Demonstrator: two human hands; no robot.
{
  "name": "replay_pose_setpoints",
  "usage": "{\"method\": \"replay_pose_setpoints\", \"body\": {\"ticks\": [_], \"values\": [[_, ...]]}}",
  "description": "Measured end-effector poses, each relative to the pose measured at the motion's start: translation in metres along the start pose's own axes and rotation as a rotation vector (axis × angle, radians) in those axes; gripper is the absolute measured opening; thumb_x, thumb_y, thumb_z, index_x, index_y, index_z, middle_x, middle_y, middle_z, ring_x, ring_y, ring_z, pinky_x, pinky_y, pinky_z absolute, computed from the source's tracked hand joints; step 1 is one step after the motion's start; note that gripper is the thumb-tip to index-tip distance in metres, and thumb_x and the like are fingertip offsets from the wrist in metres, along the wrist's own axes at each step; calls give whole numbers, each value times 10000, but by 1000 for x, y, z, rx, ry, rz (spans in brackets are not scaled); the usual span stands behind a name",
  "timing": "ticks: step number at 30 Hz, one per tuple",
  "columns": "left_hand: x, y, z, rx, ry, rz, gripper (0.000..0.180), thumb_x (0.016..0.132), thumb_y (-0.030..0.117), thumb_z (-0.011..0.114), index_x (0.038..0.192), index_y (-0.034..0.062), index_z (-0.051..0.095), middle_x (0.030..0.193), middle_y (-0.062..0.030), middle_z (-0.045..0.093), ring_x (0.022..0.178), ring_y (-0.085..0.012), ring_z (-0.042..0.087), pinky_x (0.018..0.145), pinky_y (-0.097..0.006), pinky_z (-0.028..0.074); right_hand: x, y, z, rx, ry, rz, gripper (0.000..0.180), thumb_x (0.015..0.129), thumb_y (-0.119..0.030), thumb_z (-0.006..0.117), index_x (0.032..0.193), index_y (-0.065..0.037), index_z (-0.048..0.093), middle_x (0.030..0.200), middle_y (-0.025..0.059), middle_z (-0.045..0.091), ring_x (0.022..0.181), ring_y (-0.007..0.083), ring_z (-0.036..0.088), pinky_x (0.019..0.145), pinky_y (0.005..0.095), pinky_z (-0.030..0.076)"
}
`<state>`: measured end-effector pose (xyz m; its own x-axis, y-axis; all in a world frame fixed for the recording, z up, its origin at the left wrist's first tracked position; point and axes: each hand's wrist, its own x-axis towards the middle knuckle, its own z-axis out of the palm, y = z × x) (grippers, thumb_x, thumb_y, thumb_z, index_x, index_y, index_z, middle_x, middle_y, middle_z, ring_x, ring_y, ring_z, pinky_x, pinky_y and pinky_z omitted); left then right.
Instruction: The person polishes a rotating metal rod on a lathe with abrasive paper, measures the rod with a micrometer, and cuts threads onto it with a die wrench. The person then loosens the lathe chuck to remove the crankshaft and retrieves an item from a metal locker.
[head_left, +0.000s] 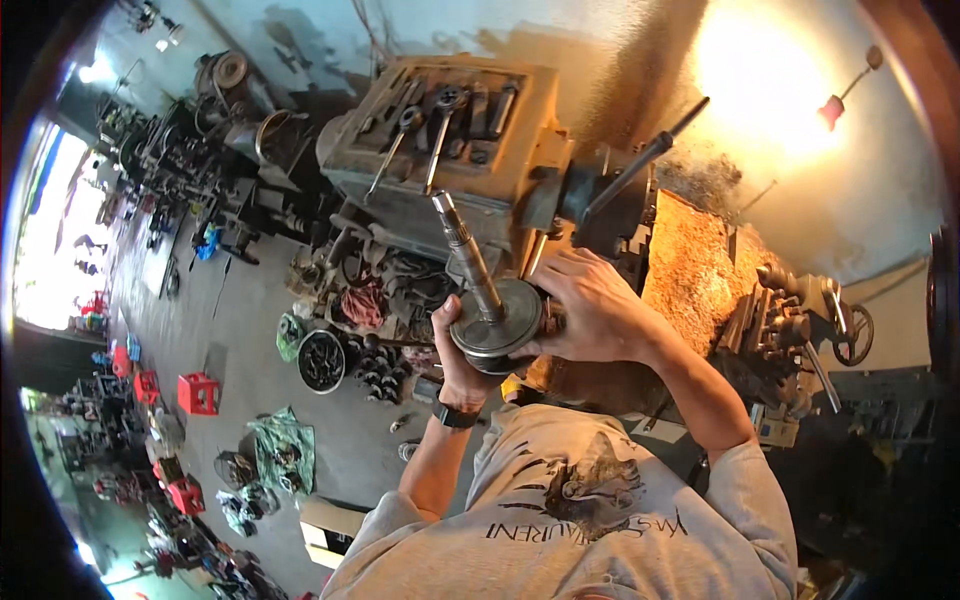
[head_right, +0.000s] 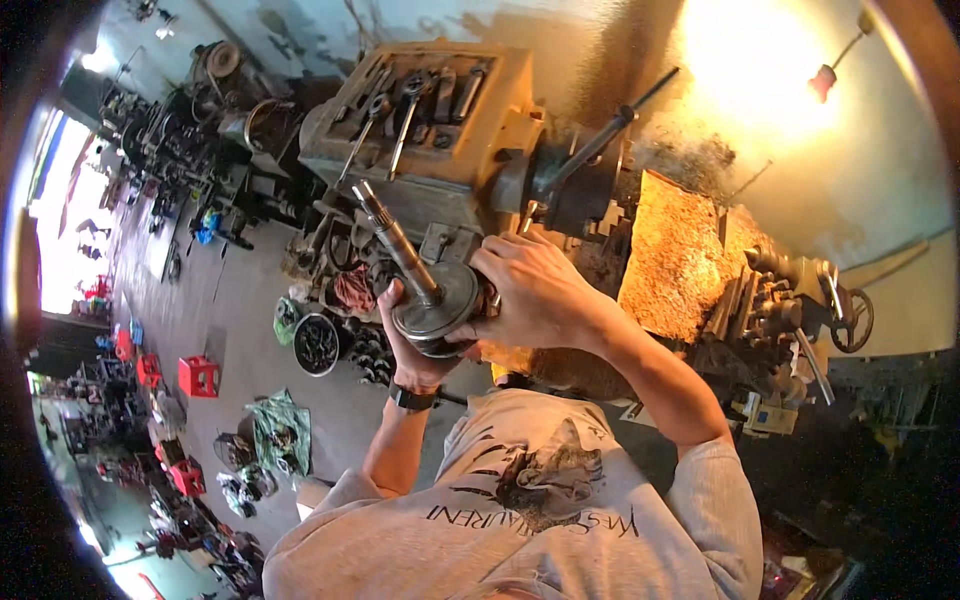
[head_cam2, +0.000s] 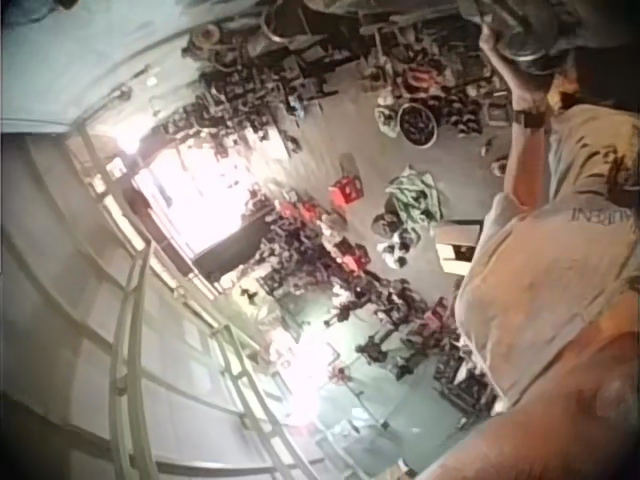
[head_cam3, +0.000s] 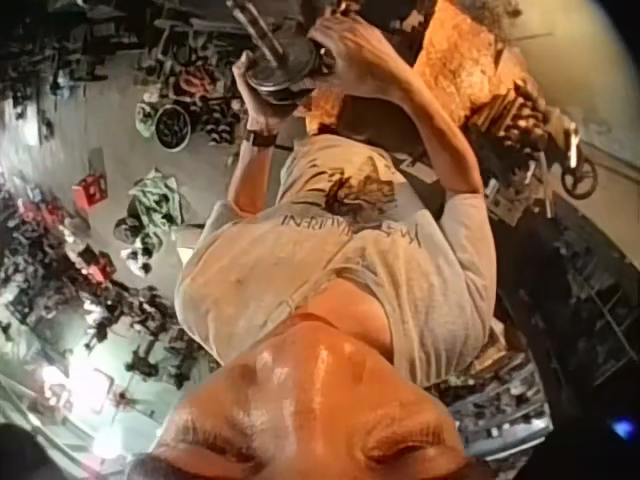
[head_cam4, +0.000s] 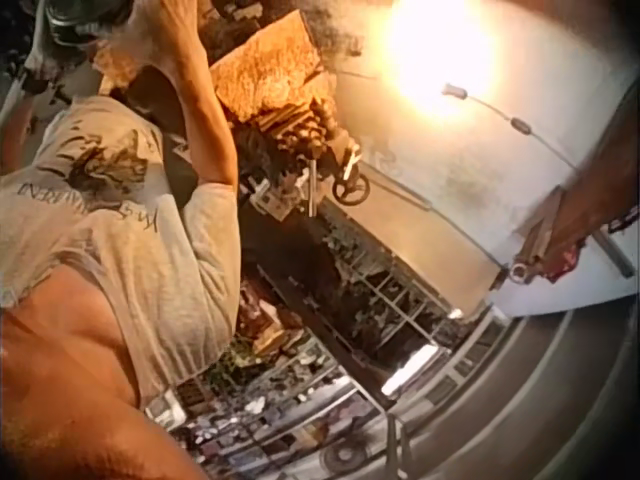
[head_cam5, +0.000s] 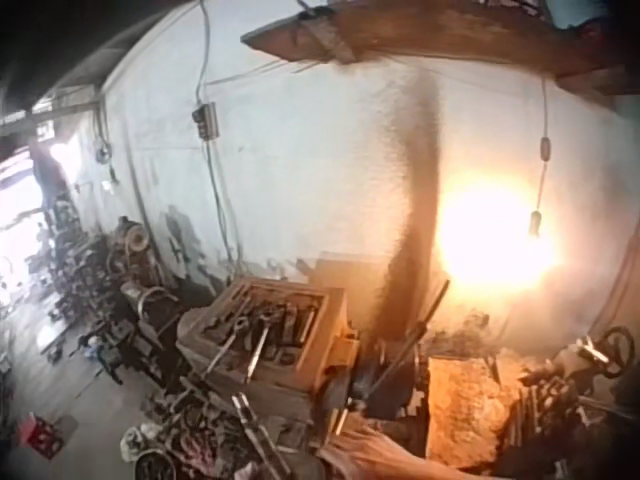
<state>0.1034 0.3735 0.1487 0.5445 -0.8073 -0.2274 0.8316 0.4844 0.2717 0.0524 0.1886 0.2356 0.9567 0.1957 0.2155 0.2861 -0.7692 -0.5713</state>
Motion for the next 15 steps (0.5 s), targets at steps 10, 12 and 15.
{"method": "replay_pose_setpoints", "body": {"ticks": [10, 12, 15], "values": [[-17, 14, -44, 3, 216, 353, 730, 766, 631, 463, 1196, 44, 524, 1128, -165, 586, 1021, -310, 572, 880, -441, 469, 9, -16, 24, 125, -18, -6, 364, 731, -263, 738, 946, 4, 616, 867, 132, 567, 804, 312, 586, 712, 390, 483], [-15, 16, -53, 9, 210, 307, 761, 745, 658, 450, 1211, 59, 516, 1158, -169, 570, 1055, -313, 554, 895, -447, 460, 4, -19, 29, 115, 51, -21, 299, 758, -205, 719, 949, 5, 622, 841, 126, 566, 744, 298, 592, 651, 361, 490], [-7, 19, -70, 8, 132, 320, 822, 721, 691, 423, 1155, 3, 541, 1160, -206, 559, 1028, -338, 568, 851, -468, 482, -6, -34, 29, 120, 117, -36, 286, 760, -190, 715, 938, 10, 616, 841, 120, 564, 733, 284, 597, 633, 357, 498]]}}
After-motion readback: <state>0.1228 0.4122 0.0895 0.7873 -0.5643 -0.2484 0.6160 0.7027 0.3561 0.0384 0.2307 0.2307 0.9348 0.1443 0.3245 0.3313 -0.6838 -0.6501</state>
